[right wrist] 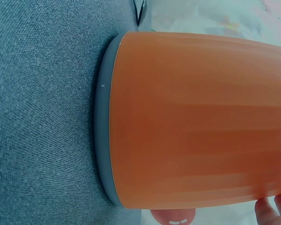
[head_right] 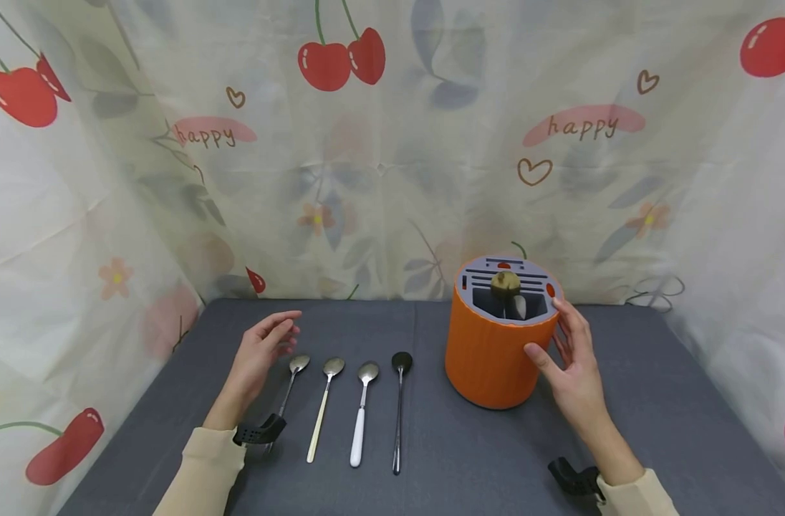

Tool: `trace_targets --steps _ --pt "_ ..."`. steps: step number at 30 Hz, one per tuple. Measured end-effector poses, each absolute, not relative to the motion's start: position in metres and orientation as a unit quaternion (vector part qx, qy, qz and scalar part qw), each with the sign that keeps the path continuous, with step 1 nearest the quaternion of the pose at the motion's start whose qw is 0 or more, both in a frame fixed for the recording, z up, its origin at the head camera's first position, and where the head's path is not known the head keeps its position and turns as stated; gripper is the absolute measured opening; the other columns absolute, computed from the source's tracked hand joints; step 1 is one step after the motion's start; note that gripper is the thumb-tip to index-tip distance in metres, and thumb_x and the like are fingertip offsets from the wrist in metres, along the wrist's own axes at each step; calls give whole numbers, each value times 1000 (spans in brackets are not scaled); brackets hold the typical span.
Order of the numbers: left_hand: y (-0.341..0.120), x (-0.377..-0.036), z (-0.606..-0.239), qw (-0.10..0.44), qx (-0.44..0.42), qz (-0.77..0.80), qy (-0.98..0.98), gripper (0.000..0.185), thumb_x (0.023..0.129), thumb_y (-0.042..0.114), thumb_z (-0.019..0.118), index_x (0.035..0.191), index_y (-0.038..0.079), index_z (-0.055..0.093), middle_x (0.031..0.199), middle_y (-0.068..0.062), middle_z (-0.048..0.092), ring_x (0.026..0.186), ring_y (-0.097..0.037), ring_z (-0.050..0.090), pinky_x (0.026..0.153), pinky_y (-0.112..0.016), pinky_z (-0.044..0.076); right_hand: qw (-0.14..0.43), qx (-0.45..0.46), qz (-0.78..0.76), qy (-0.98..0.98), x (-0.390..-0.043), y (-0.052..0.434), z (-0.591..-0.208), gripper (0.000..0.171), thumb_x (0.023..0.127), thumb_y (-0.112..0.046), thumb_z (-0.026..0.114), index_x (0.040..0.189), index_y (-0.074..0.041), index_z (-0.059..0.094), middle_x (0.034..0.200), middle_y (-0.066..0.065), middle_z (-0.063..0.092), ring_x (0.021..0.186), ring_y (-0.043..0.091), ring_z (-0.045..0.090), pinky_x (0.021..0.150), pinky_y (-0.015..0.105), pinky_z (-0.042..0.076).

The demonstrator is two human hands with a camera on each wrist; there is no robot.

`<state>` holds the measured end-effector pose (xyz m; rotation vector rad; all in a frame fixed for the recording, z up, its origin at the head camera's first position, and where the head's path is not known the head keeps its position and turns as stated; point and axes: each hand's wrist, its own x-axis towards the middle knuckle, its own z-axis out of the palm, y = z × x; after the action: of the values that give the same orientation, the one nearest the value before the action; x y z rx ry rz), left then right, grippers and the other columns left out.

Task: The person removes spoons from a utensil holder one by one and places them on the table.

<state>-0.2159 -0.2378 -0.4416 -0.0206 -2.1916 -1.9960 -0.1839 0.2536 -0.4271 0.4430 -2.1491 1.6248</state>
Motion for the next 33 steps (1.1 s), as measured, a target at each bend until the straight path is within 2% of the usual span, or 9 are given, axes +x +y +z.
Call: trace_targets --steps 5,14,19,23,28,33 --pt "-224 -213 -429 82 -28 -676 -732 33 108 24 61 133 3 68 108 -16 68 93 -23 66 82 -32 57 205 166 584 -768 -184 255 -427 80 101 9 61 166 -19 25 170 6 19 151 9 30 116 12 29" --pt "-192 -215 -403 72 -100 -677 -726 34 108 21 61 134 1 67 103 -5 68 92 -23 65 82 -33 56 210 167 576 -772 -185 254 -428 79 101 8 60 166 -20 24 170 5 19 151 8 31 116 12 29" --pt "-171 -224 -397 69 -132 -674 -724 30 108 19 60 133 5 69 104 -3 68 90 -20 64 81 -31 56 209 157 575 -776 -183 255 -427 79 101 8 61 166 -20 24 169 7 22 151 9 31 116 13 30" --pt "-156 -229 -395 57 -149 -671 -724 30 108 22 60 132 8 70 106 -4 67 92 -23 65 81 -31 57 211 152 566 -782 -182 256 -426 79 102 7 60 166 -20 24 169 6 21 151 9 32 115 12 30" --pt "-144 -231 -390 51 -161 -675 -718 28 108 21 60 130 8 71 105 -5 67 91 -23 64 83 -40 58 209 155 566 -782 -182 255 -426 79 102 7 60 166 -21 24 169 5 20 152 10 30 116 13 30" --pt "-136 -231 -381 51 -171 -672 -719 28 108 21 61 130 8 71 105 -6 68 96 -32 64 85 -42 57 210 156 569 -780 -183 253 -426 79 102 7 61 166 -20 24 169 5 20 152 10 30 116 13 29"
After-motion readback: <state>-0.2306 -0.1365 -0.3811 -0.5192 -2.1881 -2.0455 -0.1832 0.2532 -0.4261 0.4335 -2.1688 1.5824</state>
